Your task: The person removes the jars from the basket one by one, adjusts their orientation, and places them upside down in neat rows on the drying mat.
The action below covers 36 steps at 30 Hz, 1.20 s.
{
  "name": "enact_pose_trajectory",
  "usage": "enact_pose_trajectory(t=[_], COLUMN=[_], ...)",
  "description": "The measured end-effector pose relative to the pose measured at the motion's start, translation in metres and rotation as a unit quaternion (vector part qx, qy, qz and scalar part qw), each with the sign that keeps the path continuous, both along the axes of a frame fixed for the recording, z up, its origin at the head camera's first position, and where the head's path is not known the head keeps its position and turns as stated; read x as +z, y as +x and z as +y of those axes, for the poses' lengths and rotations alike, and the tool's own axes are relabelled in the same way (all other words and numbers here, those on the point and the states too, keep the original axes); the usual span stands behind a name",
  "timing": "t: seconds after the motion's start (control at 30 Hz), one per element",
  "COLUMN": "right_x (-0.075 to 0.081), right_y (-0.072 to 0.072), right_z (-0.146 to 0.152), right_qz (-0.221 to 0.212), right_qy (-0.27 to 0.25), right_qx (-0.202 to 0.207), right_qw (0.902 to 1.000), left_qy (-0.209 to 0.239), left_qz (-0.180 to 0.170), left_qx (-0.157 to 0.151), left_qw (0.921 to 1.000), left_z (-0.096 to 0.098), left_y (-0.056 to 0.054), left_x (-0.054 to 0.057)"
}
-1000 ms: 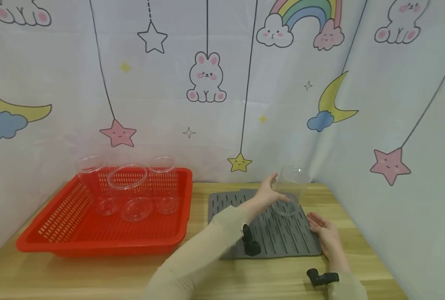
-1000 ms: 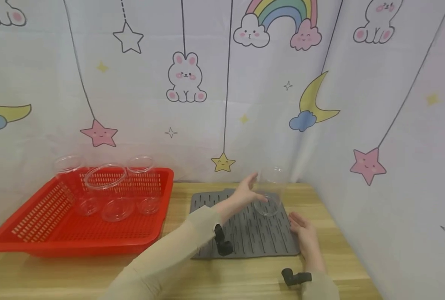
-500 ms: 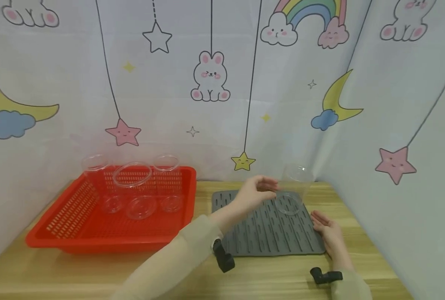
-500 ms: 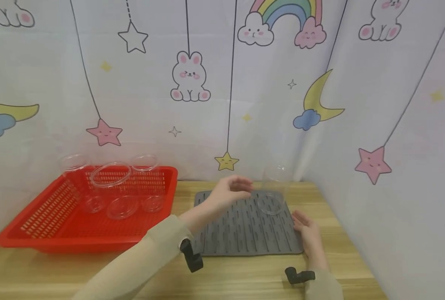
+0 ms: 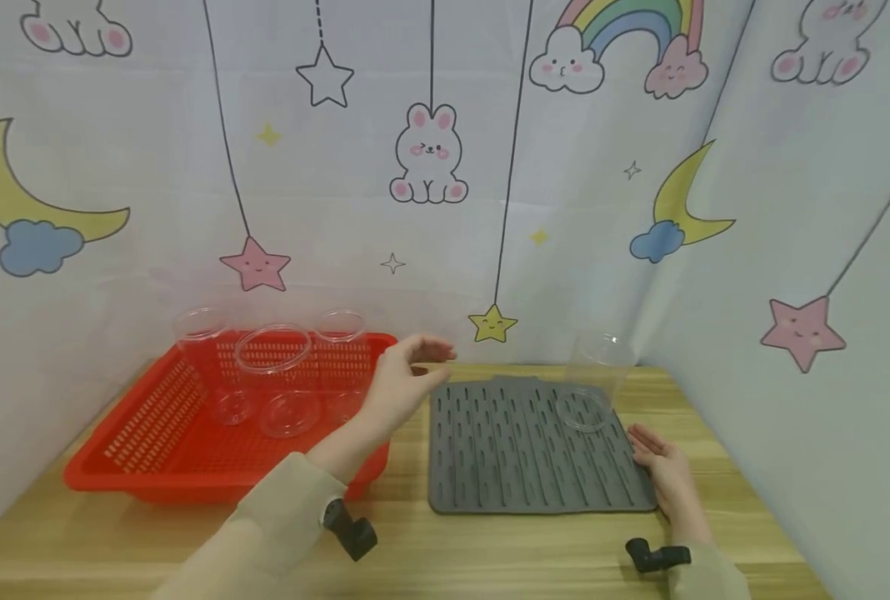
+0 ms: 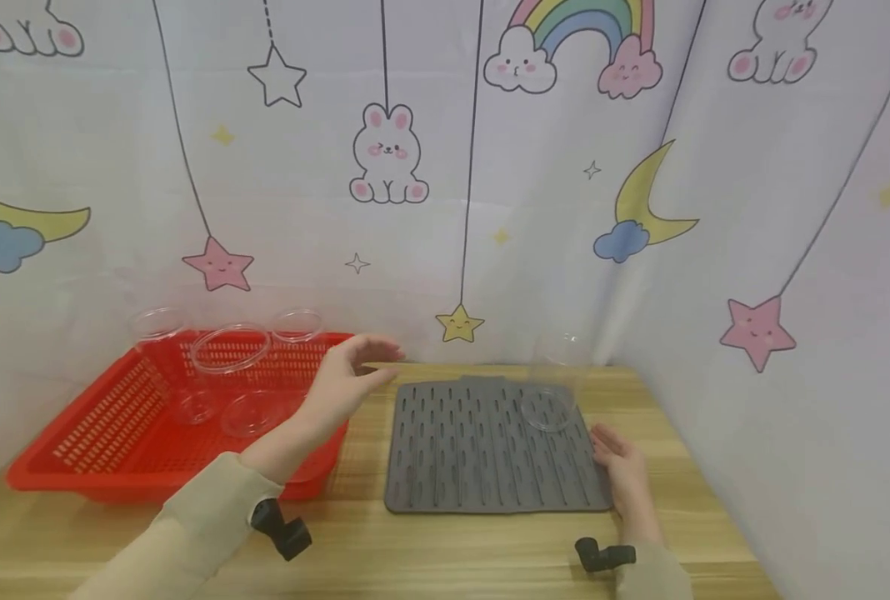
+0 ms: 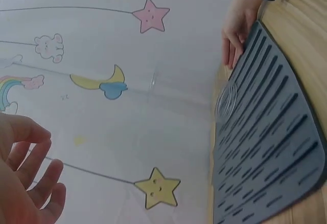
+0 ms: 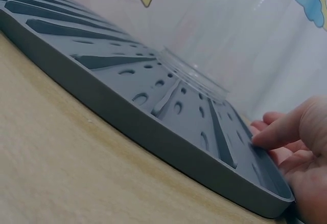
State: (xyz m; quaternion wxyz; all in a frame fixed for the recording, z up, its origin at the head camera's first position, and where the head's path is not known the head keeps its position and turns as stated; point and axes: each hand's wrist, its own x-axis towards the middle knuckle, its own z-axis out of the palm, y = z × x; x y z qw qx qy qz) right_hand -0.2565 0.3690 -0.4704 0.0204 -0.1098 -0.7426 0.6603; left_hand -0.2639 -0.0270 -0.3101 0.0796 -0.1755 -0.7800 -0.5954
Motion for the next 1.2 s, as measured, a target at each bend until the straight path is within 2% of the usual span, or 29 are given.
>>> enact_pose_trajectory(t=[0.1, 0.23, 0.3, 0.43, 0.63, 0.77, 0.87, 0.97, 1.07, 1.13, 1.2], right_x=[0.0, -0.001, -0.001, -0.002, -0.003, -0.002, -0.002, -0.002, -0.003, -0.003, -0.004], right_y=[0.0, 0.0, 0.0, 0.0, 0.001, 0.001, 0.001, 0.002, 0.003, 0.003, 0.003], right_z=[0.001, 0.002, 0.002, 0.001, 0.0, -0.001, -0.002, -0.002, 0.0, -0.001, -0.002], right_qz=[0.002, 0.009, 0.009, 0.0, -0.007, -0.008, -0.013, -0.011, -0.003, 0.004, 0.01], right_qy=[0.003, 0.003, 0.007, 0.007, 0.01, 0.015, 0.012, 0.013, 0.014, 0.01, 0.001], right_qx=[-0.001, 0.003, 0.004, 0.006, 0.009, 0.012, 0.016, 0.018, 0.015, 0.015, 0.016], right_qw=[1.0, 1.0, 0.9999, 1.0, 0.9999, 0.9998, 0.9997, 0.9997, 0.9998, 0.9998, 0.9998], left_qy=[-0.012, -0.008, 0.0, 0.002, -0.016, -0.028, -0.009, 0.028, 0.055, 0.059, 0.06], left_qz=[0.013, 0.004, -0.007, -0.001, -0.006, -0.041, -0.082, -0.121, -0.159, -0.185, -0.213], left_qx=[0.042, 0.086, 0.105, 0.155, 0.25, 0.293, 0.32, 0.339, 0.341, 0.332, 0.31], left_qw=[0.999, 0.9962, 0.9944, 0.9879, 0.9681, 0.9547, 0.9439, 0.9327, 0.9248, 0.9231, 0.9245], left_z=[-0.025, -0.056, -0.071, -0.101, -0.145, -0.174, -0.193, -0.21, -0.225, -0.235, -0.244], left_y=[-0.002, -0.005, -0.005, -0.006, -0.007, -0.008, -0.011, -0.017, -0.025, -0.029, -0.031], left_x=[0.0, 0.002, 0.005, 0.012, 0.016, 0.014, 0.01, 0.008, 0.008, 0.008, 0.006])
